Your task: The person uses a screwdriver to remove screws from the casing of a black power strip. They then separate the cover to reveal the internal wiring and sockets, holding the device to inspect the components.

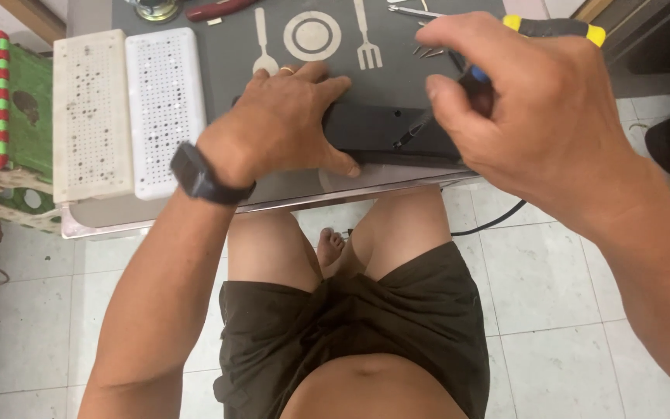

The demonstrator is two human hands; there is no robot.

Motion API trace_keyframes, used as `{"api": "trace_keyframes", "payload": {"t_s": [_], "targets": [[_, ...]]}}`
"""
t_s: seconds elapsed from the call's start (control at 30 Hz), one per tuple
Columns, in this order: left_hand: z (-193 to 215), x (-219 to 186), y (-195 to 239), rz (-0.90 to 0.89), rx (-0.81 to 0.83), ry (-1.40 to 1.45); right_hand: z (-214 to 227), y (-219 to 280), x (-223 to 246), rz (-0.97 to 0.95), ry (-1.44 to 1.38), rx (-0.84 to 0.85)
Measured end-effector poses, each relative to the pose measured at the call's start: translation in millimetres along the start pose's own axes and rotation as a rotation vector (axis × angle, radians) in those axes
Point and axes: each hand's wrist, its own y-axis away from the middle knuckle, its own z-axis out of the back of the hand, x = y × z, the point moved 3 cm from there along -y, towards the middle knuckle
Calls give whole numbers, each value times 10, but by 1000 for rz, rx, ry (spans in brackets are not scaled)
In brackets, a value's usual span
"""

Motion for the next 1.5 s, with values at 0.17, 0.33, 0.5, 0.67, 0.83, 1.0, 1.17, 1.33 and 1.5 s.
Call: {"api": "trace_keyframes", "payload": {"t_s": [0.17, 0.33, 0.5, 0.67, 0.83, 1.0, 1.17, 1.33, 1.5], "targets": [[-251, -180, -1, -227, -580, -233, 1, -145, 76, 34, -62, 91], [-333, -222, 95, -238, -743, -289, -41, -263, 111, 95, -133, 119], [-301, -163, 25, -257, -699, -233, 21, -216, 203, 229, -106, 183], [-285, -149, -86, -218, -504, -186, -7, -81, 130, 183, 50, 102], [-293, -135, -95, -224, -513, -154, 38, -194, 131, 163, -17, 170], [-255, -139, -138, -213, -447, -93, 28, -181, 90, 85, 8, 250], [-224, -170, -188, -125, -293, -89, 85, -176, 136, 169, 17, 223], [-176, -213, -155, -95, -249, -64, 34, -160, 136, 109, 110, 217], [-141, -218, -135, -52, -220, -59, 101, -194, 219, 89, 58, 279]]}}
